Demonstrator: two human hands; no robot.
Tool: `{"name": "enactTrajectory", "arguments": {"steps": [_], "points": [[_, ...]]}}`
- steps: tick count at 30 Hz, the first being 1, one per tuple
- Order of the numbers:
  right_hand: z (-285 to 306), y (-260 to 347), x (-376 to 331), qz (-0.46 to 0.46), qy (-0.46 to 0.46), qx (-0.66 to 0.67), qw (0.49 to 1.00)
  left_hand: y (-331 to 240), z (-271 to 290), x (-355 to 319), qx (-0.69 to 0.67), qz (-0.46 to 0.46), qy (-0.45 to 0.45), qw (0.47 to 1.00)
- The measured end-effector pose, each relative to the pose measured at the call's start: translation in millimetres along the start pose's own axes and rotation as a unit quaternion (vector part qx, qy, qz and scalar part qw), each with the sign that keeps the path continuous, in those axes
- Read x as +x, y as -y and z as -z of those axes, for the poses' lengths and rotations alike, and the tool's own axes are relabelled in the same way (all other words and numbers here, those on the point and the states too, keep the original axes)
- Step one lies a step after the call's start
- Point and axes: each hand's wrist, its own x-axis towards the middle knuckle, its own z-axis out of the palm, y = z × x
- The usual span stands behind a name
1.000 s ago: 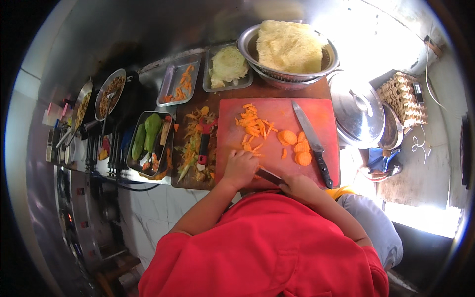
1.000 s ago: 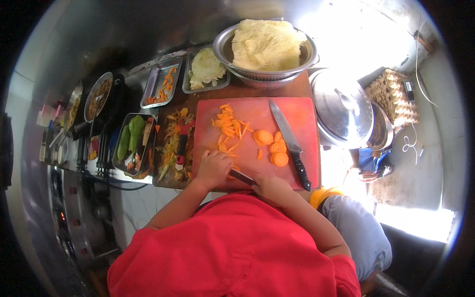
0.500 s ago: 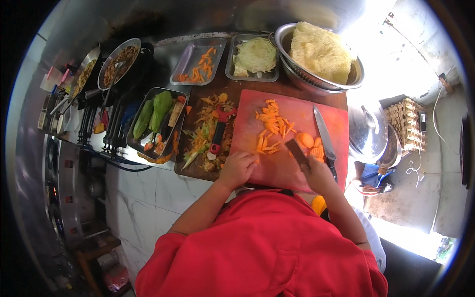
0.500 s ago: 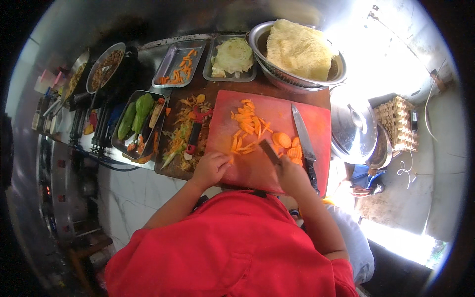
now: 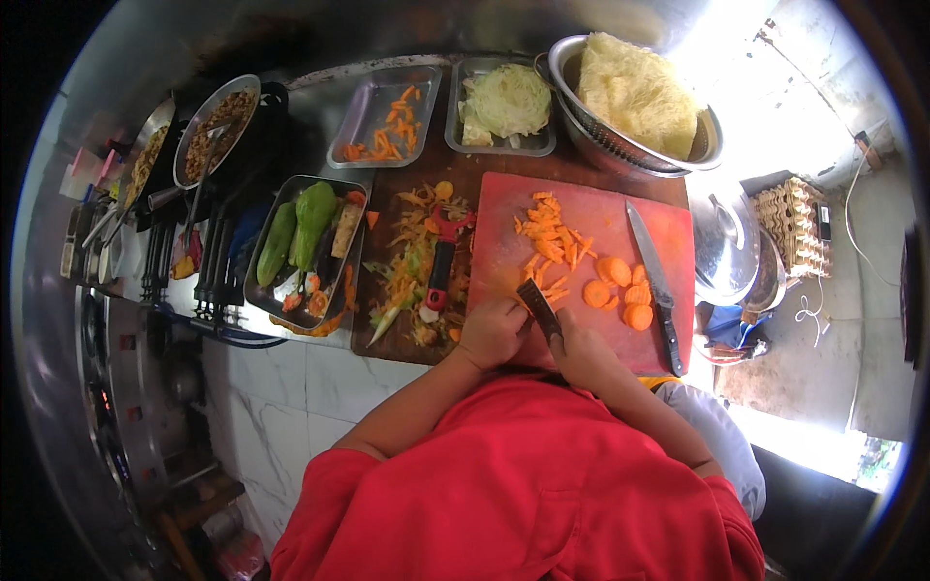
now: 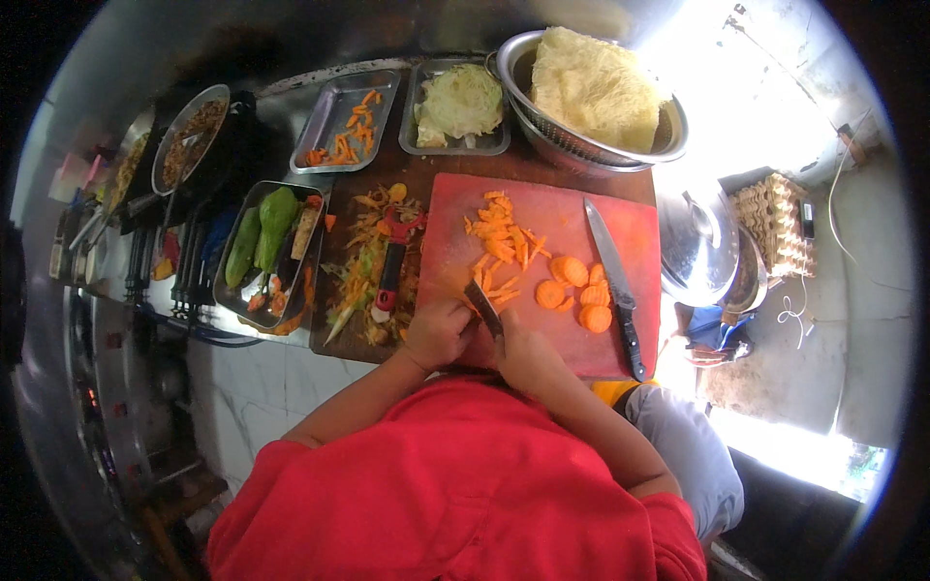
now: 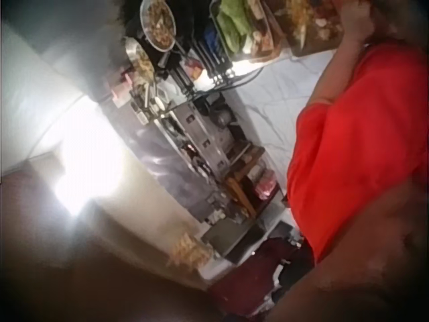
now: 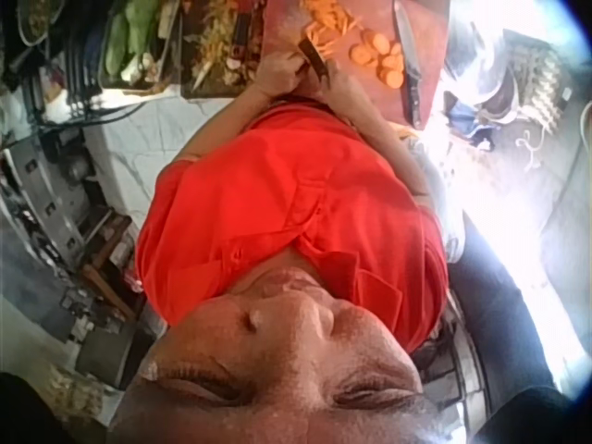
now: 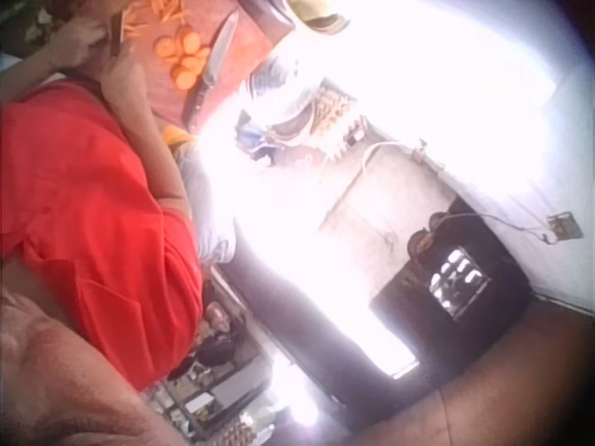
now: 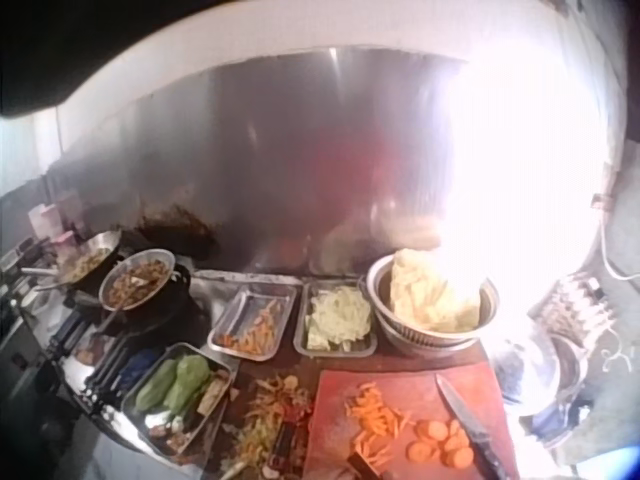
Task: The person uses a crinkle-cut knife to slice carrots into thin strips on a red cutting board. After finishing the carrots, they transfer the strips into a metal tray, clean the cutting board with a cloth, and briefly walk to a sink area before returning to the workstation.
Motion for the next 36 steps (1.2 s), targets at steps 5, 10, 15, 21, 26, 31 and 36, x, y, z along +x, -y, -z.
{"name": "enactTrajectory", "arguments": {"steps": [5, 10, 15, 21, 26, 31, 36], "points": [[-7.1, -0.5, 9.6, -0.015, 0.019, -0.023, 0.999, 10.4, -4.5, -4.6, -0.017, -0.025, 0.003, 1.0], [-12.1, -1.2, 28.1, -0.007, 0.023, -0.046, 0.999, 15.0, -1.5, -1.7, -0.004, -0.022, 0.038, 0.999], [1.7, 16.6, 16.3, -0.029, 0.036, -0.032, 0.998, 13.3, 3.0, -1.0, -0.034, -0.01, 0.019, 0.999], [-19.8, 4.1, 23.2, -0.024, -0.004, -0.073, 0.997, 24.5, -5.7, -2.9, -0.031, -0.036, 0.024, 0.999], [-9.0, 16.9, 20.0, -0.021, -0.005, -0.038, 0.999, 17.2, 2.1, -2.5, -0.047, -0.008, 0.03, 0.998], [-17.9, 13.1, 18.4, -0.034, -0.006, -0.037, 0.999, 18.9, 0.3, -1.8, -0.061, -0.014, 0.029, 0.998], [-20.0, 15.2, 26.0, -0.043, -0.018, -0.011, 0.999, 23.1, -3.4, -2.3, -0.047, -0.024, 0.026, 0.998]]}}
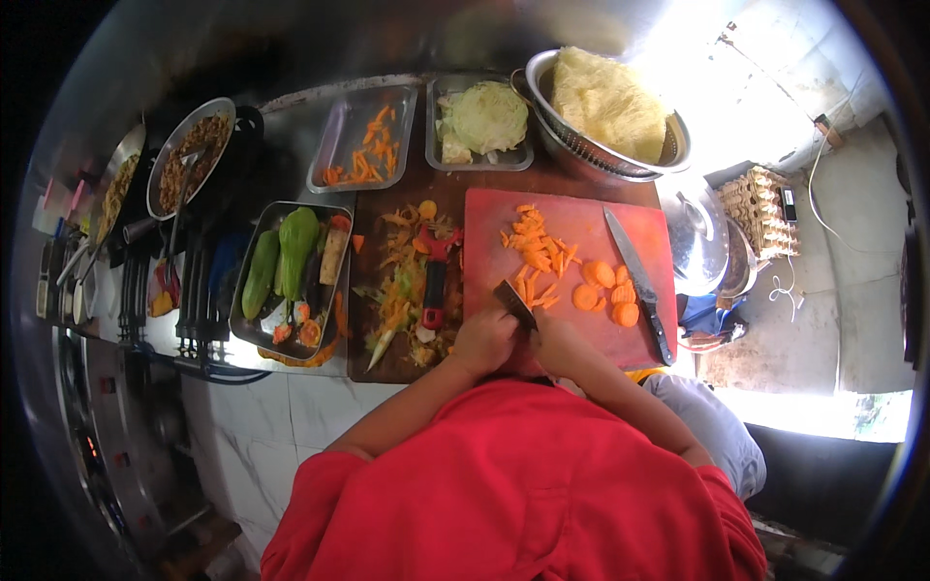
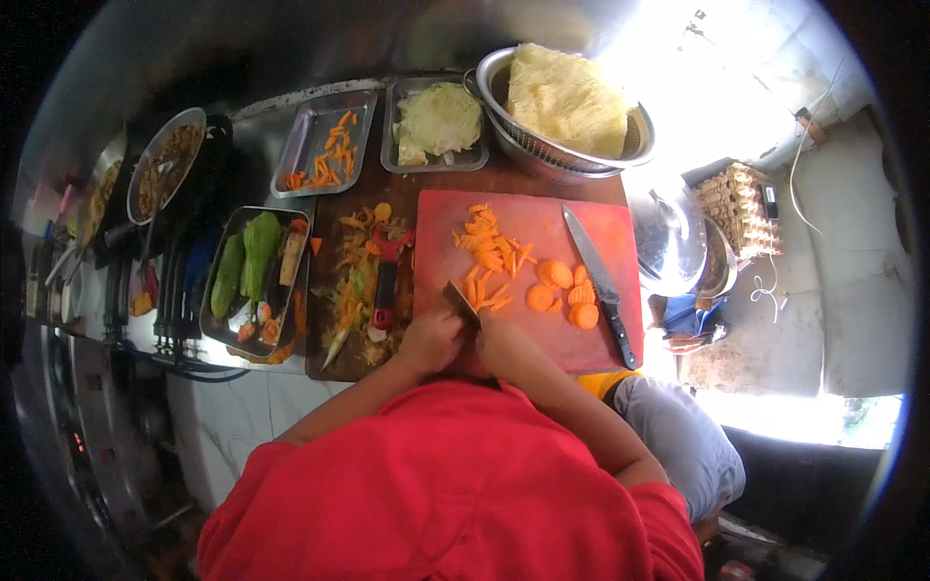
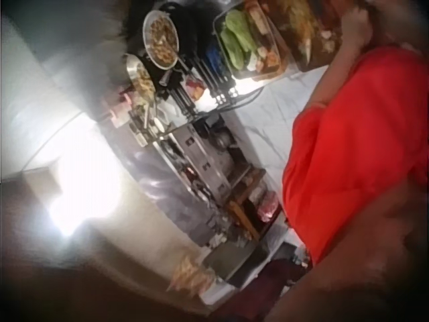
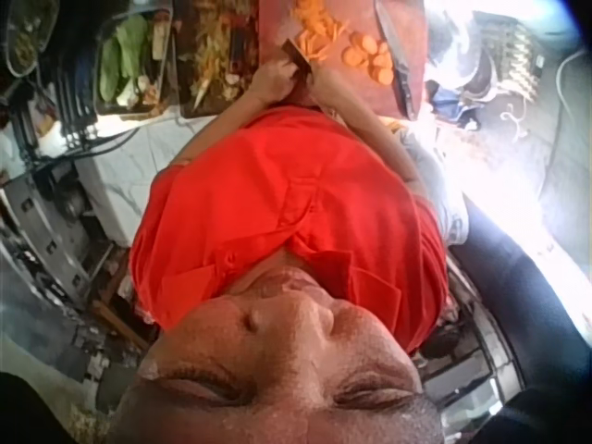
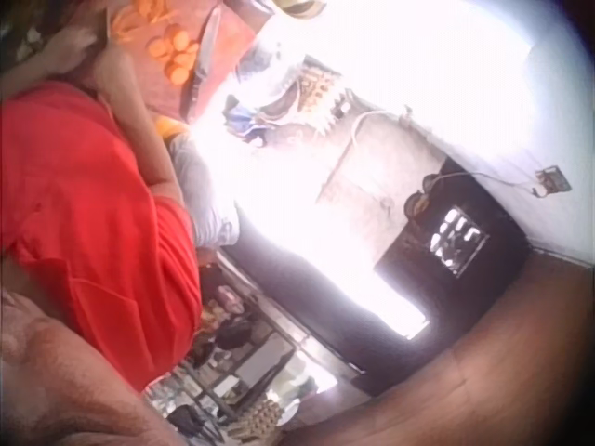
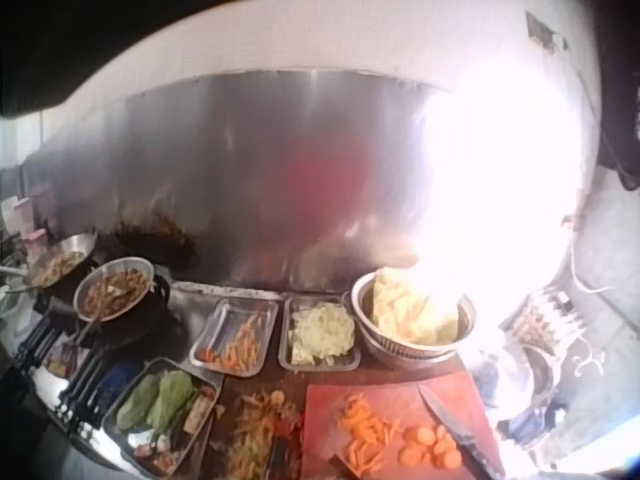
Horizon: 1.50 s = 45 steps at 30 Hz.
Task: The person uses a crinkle-cut knife to slice carrots into thin strips on a red cutting board. After finishing the carrots, they transfer the strips into a metal tray, clean the cutting board with a cloth, and briefly walk to a sink area before returning to the workstation.
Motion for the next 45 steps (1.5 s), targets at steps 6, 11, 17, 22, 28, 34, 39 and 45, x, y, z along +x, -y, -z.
{"name": "enactTrajectory", "arguments": {"steps": [6, 11, 17, 22, 28, 34, 39, 45], "points": [[7.8, 2.1, -16.0, -0.004, -0.002, 0.01, 1.0, -3.5, 6.0, -1.1, -0.028, 0.007, -0.008, 1.0], [0.0, 0.4, -19.1, -0.005, -0.022, 0.016, 1.0, -6.0, 8.3, 0.3, -0.024, 0.013, 0.004, 1.0], [-7.5, 5.6, -2.6, -0.024, -0.004, 0.004, 1.0, -0.9, 5.6, -0.8, 0.002, -0.003, 0.019, 1.0], [5.9, 0.9, -1.1, -0.015, -0.035, 0.013, 0.999, -4.3, 2.9, 3.7, -0.022, -0.027, -0.016, 0.999], [73.9, -33.4, -53.5, -0.001, -0.211, 0.132, 0.969, 6.8, -3.1, 25.5, 0.036, 0.023, 0.012, 0.999], [98.9, -75.0, -96.4, -0.033, -0.297, 0.232, 0.926, 6.7, -14.7, 54.4, -0.013, -0.051, -0.144, 0.988], [106.2, -93.9, -116.1, -0.032, -0.315, 0.233, 0.919, -40.2, -21.4, 98.9, -0.014, -0.063, -0.004, 0.998], [114.2, -100.2, -136.3, -0.072, -0.267, 0.213, 0.937, -48.8, -78.6, 145.7, 0.15, -0.136, 0.134, 0.97]]}}
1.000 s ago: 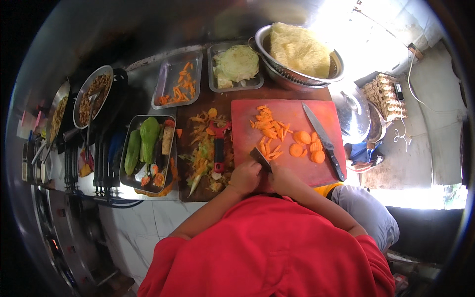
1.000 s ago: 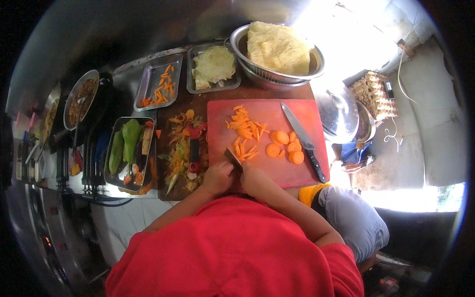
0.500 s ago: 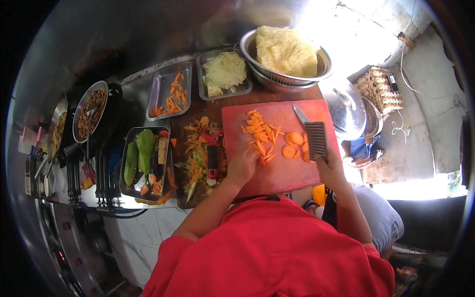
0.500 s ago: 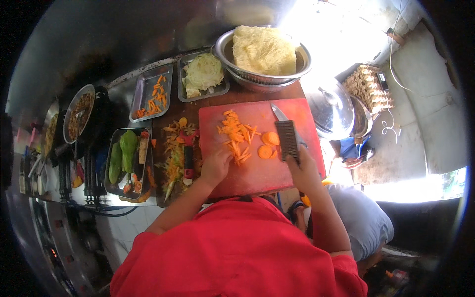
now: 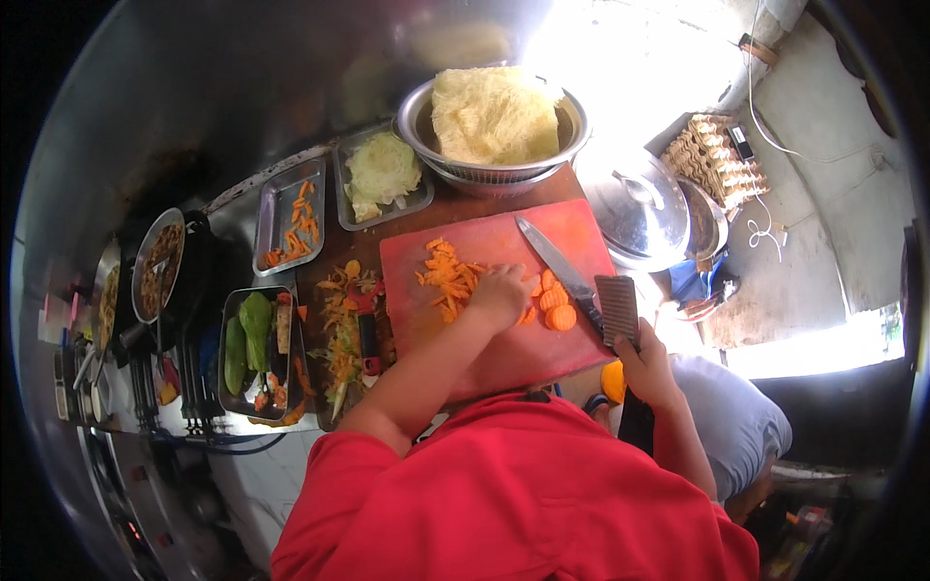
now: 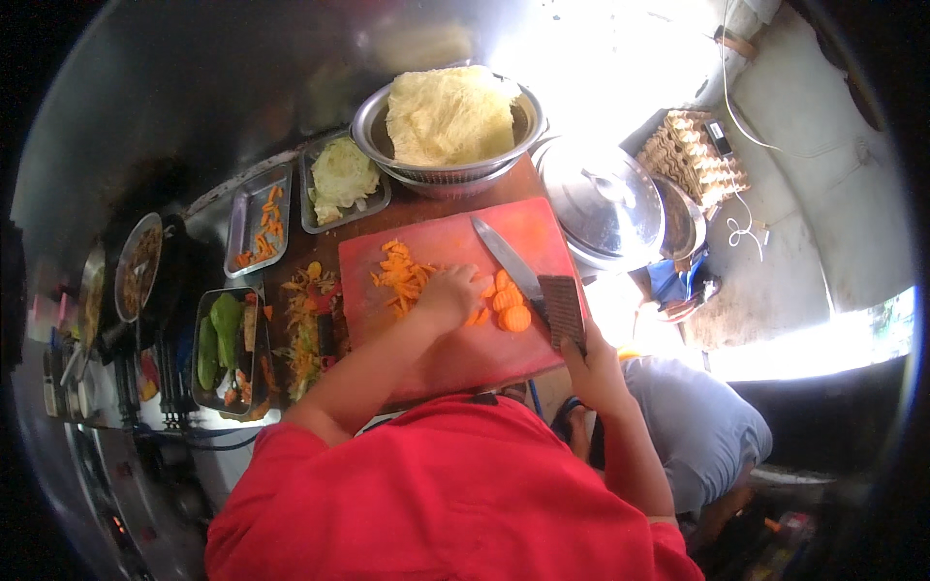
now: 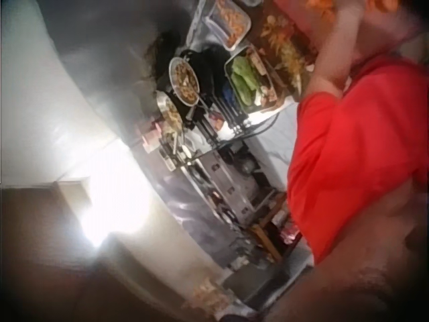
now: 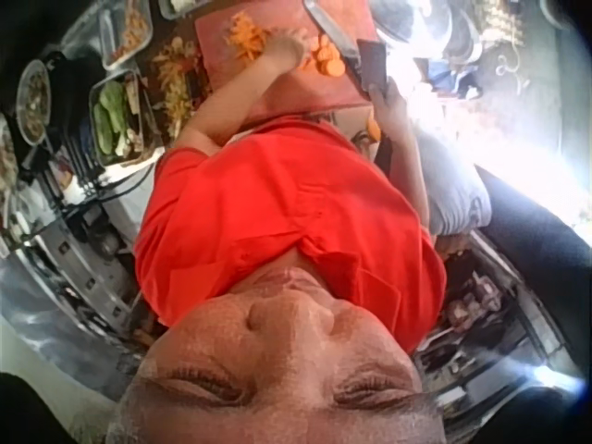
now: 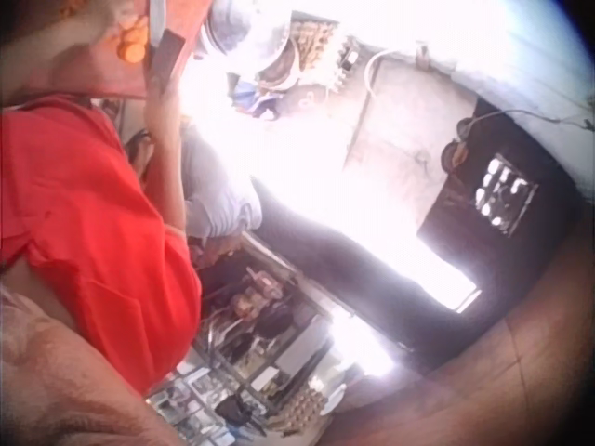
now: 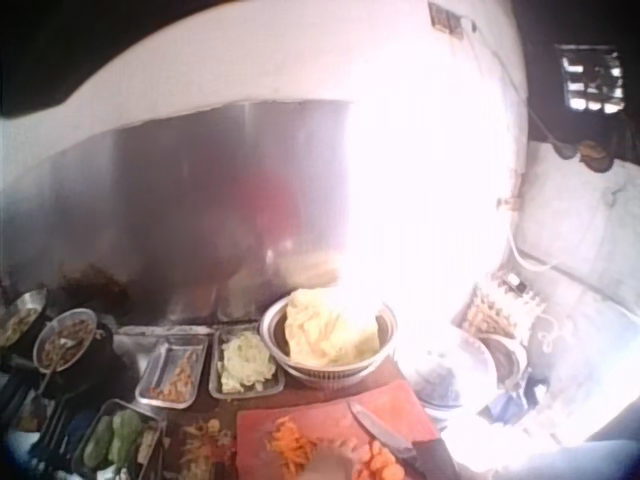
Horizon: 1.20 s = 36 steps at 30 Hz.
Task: The person uses a crinkle-cut knife to slice carrots into thin strips on a red cutting board. After finishing the carrots, they transfer the strips into a metal tray, clean the cutting board with a cloth, and briefly walk to a sink area before returning to the workstation.
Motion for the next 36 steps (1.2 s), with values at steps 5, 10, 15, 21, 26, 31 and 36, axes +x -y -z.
{"name": "enactTrajectory", "arguments": {"steps": [5, 10, 15, 21, 26, 31, 36], "points": [[10.7, -20.4, -2.8, 0.0, 0.006, -0.019, 1.0, 0.1, -5.4, 16.3, -0.076, 0.075, 0.029, 0.994], [4.6, -31.1, 5.5, 0.011, 0.063, -0.008, 0.998, 15.0, 14.7, -24.3, -0.28, 0.292, -0.113, 0.907], [-42.6, -9.9, 19.4, 0.045, 0.223, -0.088, 0.97, -10.1, 38.9, -95.1, -0.592, 0.461, -0.211, 0.627], [-97.4, 8.6, 32.2, 0.142, 0.387, -0.177, 0.894, -23.7, 38.9, -173.6, -0.422, 0.499, -0.218, 0.724], [-138.2, 16.4, 55.4, 0.115, 0.323, -0.226, 0.912, -20.6, 41.7, -169.1, -0.223, 0.459, -0.134, 0.85], [-142.7, 9.4, 72.2, 0.117, 0.293, -0.22, 0.923, -14.0, 63.6, -182.5, -0.114, 0.429, -0.031, 0.896], [-143.5, 24.7, 47.2, 0.111, 0.287, -0.229, 0.924, -8.3, 69.0, -190.9, -0.131, 0.393, -0.072, 0.908]]}}
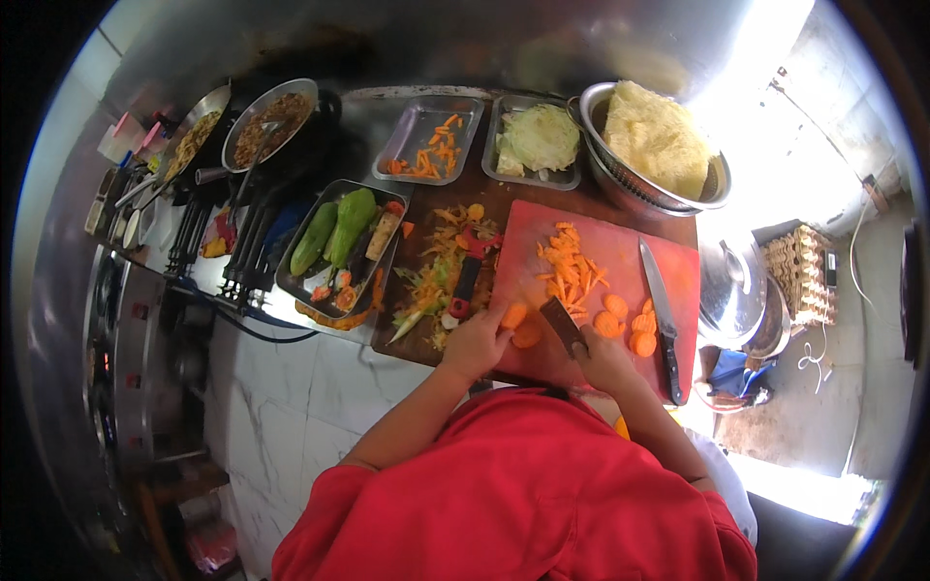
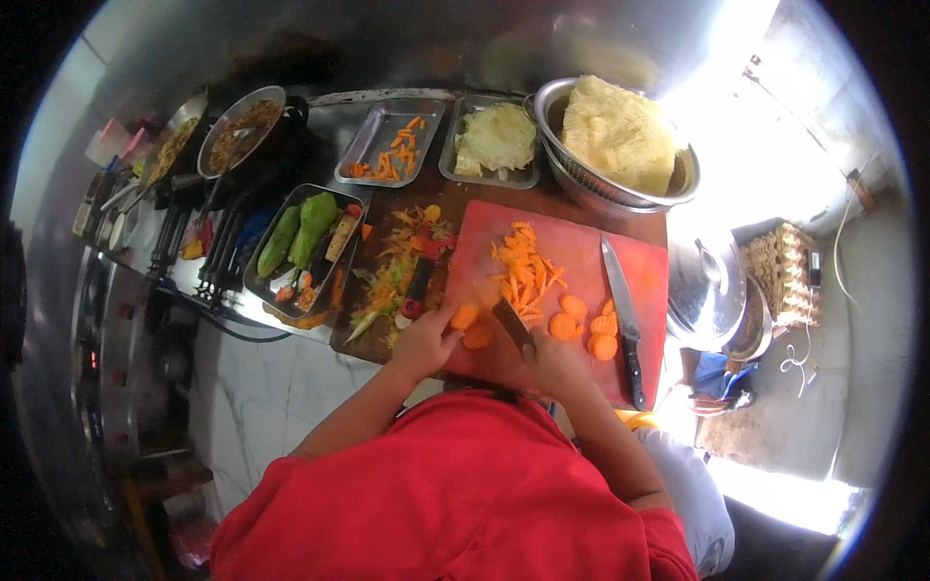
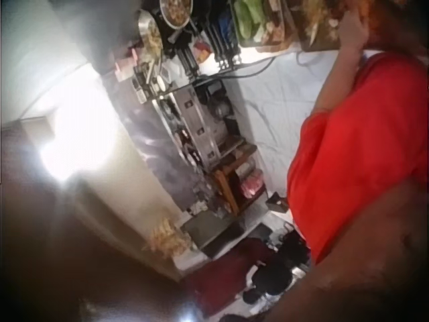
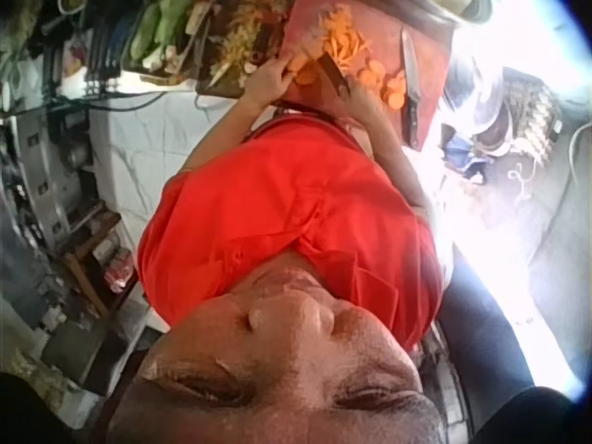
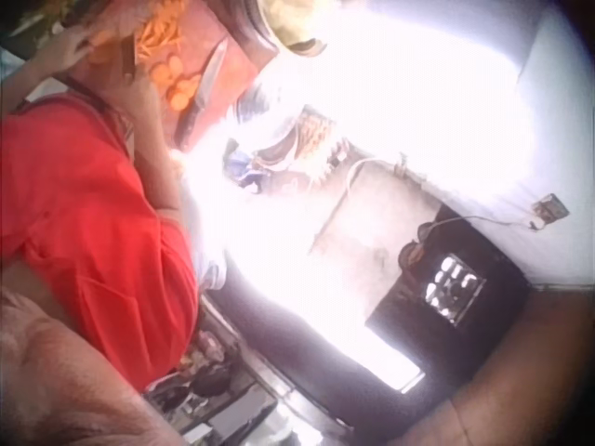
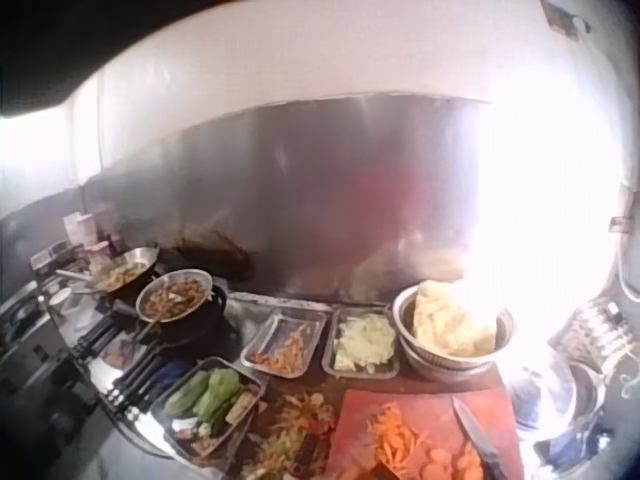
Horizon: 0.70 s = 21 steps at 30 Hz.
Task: The person uses a crinkle-cut knife to slice carrots into thin strips on a red cutting board. After finishing the carrots, they transfer the strips into a metal tray, clean the cutting board with a cloth, and briefly walk to a sink area before returning to the workstation.
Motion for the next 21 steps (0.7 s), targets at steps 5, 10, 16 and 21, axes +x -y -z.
{"name": "enactTrajectory", "arguments": {"steps": [5, 10, 16, 21], "points": [[-4.3, -3.3, -14.5, -0.005, -0.057, 0.009, 0.998, 16.2, 3.5, 9.9, 0.034, -0.188, -0.03, 0.981], [-14.6, -6.7, -32.6, -0.033, -0.056, 0.013, 0.998, 19.8, -3.2, 16.2, 0.088, -0.38, 0.03, 0.92], [-31.3, -1.4, -13.1, -0.026, -0.068, 0.042, 0.996, 4.1, -20.4, 40.7, 0.128, -0.26, 0.084, 0.953], [-27.5, 9.8, 15.3, -0.03, -0.104, 0.045, 0.993, -11.6, -15.5, 47.2, 0.087, -0.239, 0.056, 0.965]]}}
